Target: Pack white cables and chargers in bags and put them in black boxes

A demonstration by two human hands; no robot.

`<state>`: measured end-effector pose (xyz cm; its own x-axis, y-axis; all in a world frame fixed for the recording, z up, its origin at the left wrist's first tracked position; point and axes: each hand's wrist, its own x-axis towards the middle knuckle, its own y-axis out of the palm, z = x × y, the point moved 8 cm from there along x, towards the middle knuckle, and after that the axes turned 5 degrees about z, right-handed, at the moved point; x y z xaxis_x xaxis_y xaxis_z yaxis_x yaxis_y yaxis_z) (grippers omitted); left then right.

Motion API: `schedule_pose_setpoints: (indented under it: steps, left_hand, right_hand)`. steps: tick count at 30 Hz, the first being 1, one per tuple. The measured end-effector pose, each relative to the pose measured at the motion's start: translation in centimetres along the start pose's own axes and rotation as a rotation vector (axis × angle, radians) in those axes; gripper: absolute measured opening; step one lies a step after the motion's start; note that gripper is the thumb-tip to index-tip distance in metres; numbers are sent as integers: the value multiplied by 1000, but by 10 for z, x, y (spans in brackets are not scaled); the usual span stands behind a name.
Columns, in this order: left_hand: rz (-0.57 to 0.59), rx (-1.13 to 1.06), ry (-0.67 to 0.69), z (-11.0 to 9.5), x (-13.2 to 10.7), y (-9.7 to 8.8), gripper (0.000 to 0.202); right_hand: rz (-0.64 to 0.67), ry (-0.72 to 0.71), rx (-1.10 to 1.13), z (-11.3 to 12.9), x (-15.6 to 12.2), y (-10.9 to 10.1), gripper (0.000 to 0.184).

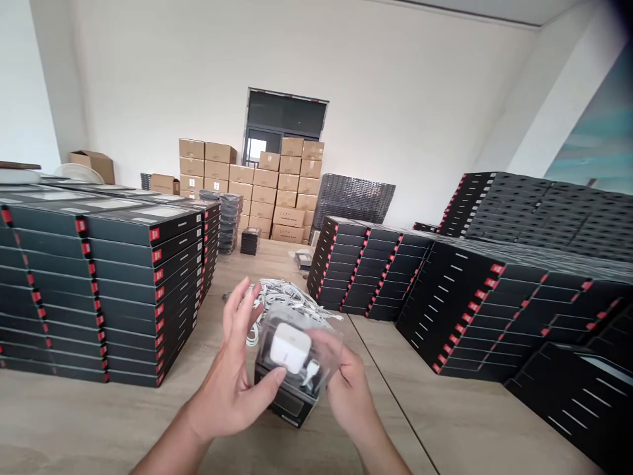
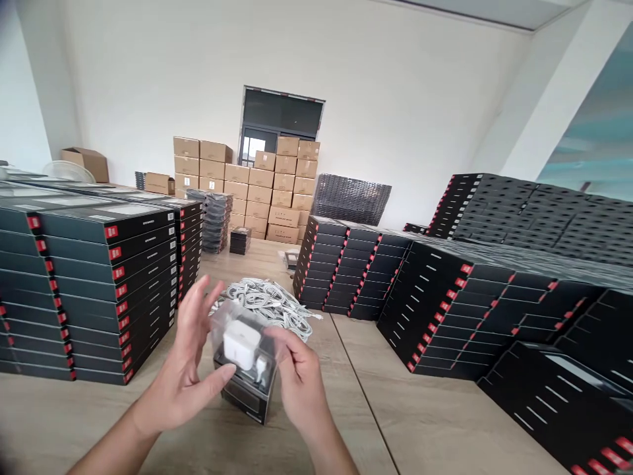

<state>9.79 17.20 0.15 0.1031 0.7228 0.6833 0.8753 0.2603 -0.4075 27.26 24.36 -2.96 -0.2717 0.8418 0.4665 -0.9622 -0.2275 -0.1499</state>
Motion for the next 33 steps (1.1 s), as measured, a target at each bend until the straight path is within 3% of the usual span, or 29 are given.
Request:
schedule_pose_setpoints:
  steps: [3,7,14,22,25,29,33]
  left_hand:
    - [49,-37,26,-8,5,-7,64]
    - [130,-163,-43,10,6,-3,45]
    - [234,-271,-109,40,4,10,43]
    - [132,-171,-42,26,1,10,45]
    - [200,-99,5,20,-1,17,38]
    - [304,-16,-32,27,-4,25,27]
    - [250,-34,-54,34,-5,28,28]
  right_hand:
    - [-1,6,15,2,0,6,33]
    - [-33,79,85,-10,5,5,37]
    - [-72,81,123,-24,6,-3,39]
    - [-154,-2,-73,-8,-1,-10,32]
    - [-166,-41,-104,-4,-2,-9,29]
    - [-202,-75,-120,-4,-4,-13,24]
    - [-150,-109,-34,-6,-7,-14,15]
